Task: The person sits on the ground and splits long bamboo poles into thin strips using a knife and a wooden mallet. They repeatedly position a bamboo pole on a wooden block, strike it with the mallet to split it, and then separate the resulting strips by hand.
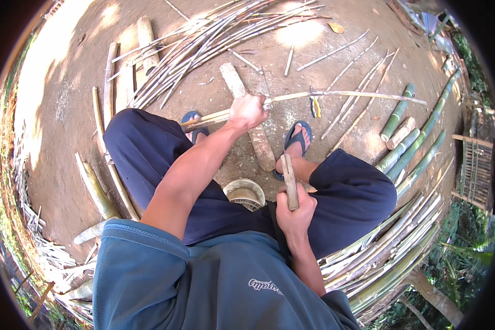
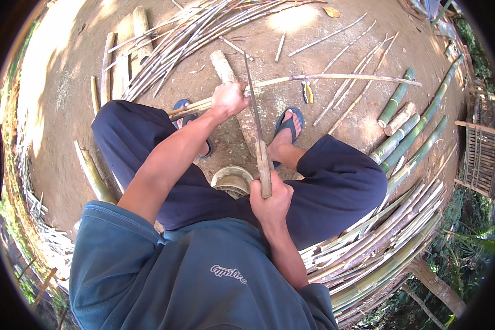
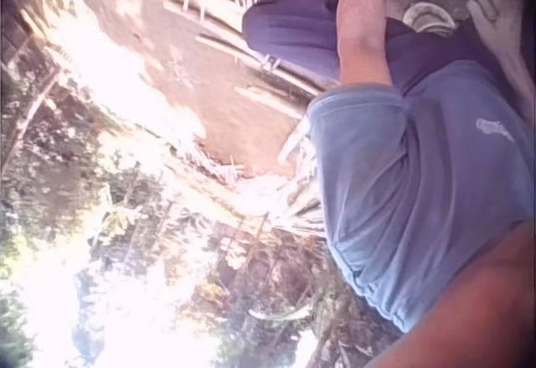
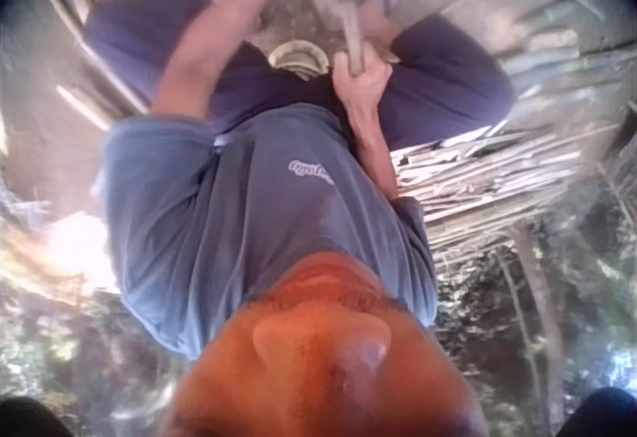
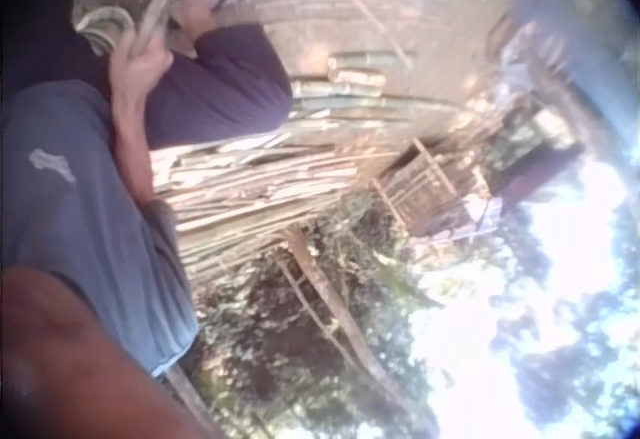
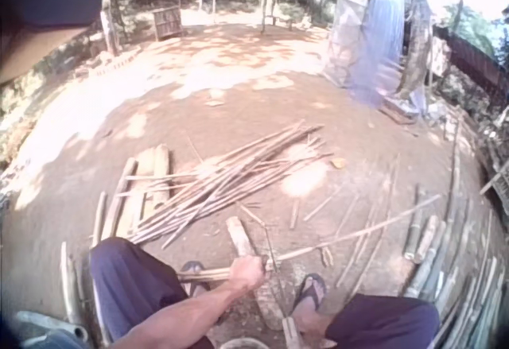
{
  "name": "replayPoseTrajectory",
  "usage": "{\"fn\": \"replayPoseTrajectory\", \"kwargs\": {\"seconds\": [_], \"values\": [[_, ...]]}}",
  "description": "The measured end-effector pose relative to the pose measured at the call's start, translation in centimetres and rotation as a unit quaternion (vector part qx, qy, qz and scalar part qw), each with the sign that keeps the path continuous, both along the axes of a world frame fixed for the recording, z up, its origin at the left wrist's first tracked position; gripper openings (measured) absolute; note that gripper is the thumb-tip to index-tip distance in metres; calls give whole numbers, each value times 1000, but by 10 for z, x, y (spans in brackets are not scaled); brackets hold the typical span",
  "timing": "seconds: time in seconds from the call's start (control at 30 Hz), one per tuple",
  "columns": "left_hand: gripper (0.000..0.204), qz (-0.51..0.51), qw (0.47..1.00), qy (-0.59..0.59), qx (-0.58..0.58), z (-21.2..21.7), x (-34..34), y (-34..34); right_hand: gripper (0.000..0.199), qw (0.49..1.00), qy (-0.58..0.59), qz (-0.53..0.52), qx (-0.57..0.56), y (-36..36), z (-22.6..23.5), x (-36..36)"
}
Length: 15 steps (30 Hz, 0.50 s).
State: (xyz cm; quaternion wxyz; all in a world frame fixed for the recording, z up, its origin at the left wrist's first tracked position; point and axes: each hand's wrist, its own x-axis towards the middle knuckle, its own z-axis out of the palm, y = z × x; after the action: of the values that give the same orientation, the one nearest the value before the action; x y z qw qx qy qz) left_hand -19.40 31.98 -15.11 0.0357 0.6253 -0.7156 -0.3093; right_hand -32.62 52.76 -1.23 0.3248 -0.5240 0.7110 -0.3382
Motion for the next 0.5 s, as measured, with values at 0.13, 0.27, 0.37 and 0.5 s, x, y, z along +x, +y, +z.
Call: {"fn": "replayPoseTrajectory", "kwargs": {"seconds": [0.13,0.27,0.37,0.5], "values": [[30,-9,1000,10,-9,-7,-1,9,5,999,40,-7,19,17,8,-1],[31,-17,1000,23,0,-11,0,18,5,999,48,1,22,22,4,0],[31,-7,999,34,8,-14,-3,20,5,998,46,-1,37,14,-1,3],[27,-5,999,31,11,-9,-1,20,5,998,60,-7,28,25,4,6]]}}
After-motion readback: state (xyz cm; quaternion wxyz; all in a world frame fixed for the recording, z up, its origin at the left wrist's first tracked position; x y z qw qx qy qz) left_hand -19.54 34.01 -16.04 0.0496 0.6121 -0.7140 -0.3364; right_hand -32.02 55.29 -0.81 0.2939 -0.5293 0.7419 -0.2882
